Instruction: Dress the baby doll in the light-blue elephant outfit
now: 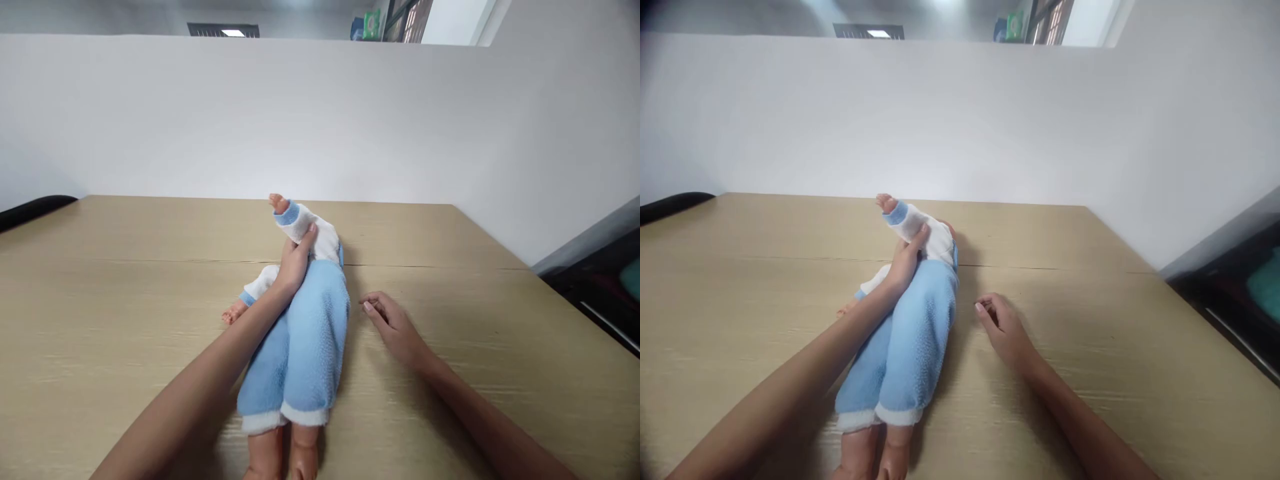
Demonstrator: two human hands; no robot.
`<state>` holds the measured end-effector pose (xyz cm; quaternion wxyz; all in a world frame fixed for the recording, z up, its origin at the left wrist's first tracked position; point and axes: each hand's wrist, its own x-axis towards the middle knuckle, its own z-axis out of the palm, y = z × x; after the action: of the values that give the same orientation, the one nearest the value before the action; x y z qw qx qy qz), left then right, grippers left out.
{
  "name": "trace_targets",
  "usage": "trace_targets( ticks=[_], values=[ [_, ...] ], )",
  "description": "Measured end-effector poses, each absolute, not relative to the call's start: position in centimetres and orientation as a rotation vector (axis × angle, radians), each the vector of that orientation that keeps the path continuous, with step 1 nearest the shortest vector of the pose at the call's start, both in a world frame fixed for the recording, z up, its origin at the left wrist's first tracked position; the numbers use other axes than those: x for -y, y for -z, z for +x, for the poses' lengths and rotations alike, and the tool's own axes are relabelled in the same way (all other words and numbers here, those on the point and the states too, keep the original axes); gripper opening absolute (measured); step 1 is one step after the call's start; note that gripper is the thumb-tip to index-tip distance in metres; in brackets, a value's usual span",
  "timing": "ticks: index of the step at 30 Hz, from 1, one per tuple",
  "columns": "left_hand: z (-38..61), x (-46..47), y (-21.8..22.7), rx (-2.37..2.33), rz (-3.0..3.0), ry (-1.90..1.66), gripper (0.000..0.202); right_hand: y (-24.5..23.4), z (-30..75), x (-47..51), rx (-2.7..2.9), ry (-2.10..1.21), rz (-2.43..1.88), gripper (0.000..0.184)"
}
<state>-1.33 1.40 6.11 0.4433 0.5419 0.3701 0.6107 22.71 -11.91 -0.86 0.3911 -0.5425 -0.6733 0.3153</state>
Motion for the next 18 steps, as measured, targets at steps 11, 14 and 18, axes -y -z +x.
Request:
trace_targets(
  ticks=[11, 14, 18],
  values=[
    [2.3, 1.5, -6.6, -0.773, 2.383, -0.843, 0.059, -0.8, 27.0, 9.3, 0.986, -1.572, -1.098, 0.076],
    [-0.8, 2.9, -7.0, -0.849, 2.426, -1.000, 0.041, -1.5, 28.1, 9.3, 0.955, -1.601, -1.111, 0.065],
    [-7.4, 4.4, -5.0, -1.182, 2.206, -1.227, 0.025, -1.6, 27.9, 9.5, 0.848, -1.501, -1.229, 0.043]
  ],
)
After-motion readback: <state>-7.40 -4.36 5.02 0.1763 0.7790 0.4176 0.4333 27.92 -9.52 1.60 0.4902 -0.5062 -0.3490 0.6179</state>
